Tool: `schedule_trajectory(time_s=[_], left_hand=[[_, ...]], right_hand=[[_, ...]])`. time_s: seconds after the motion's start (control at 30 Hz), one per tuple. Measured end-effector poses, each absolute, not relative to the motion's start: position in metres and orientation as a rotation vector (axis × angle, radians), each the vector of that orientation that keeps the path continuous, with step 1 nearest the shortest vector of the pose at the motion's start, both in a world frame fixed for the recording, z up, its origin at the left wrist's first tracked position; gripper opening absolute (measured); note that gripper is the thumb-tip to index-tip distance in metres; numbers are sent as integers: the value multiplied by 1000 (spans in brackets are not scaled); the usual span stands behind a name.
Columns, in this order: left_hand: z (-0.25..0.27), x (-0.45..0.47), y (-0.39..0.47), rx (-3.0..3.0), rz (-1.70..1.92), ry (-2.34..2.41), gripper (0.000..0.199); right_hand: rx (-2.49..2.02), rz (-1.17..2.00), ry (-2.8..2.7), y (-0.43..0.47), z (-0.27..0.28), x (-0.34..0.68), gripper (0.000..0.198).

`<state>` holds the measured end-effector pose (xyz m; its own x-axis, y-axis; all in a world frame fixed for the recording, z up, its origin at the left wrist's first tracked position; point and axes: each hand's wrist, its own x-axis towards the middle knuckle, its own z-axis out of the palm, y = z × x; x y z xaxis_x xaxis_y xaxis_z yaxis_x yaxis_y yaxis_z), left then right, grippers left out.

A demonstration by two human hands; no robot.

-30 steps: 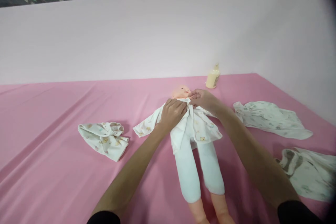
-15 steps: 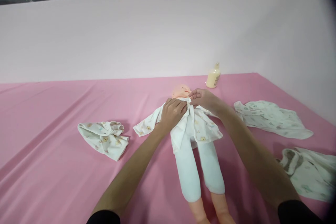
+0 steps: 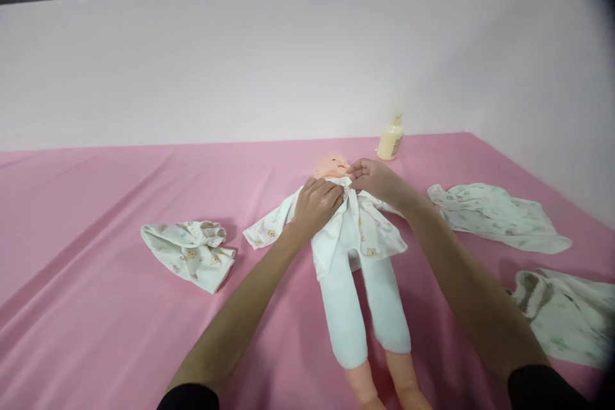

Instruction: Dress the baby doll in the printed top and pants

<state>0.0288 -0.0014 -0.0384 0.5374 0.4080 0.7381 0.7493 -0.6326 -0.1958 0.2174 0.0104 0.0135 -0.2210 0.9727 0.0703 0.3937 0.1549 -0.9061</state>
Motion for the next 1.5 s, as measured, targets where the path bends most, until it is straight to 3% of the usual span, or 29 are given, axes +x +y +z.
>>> schedule_trajectory(time_s=[0.5,0.8,1.5], left_hand=[[-40,32,0,-2260,-1002,-993,23],[-39,32,-2,-2319,-938,-1024,27],[-41,33,-2,-2348,-1105,-1162,20]], right_hand=[[-1405,763,-1905,6,13,214,35],[-1284,1040,-1790,9,14,220,36],[-1278,1187,-1793,1,25,226,23]])
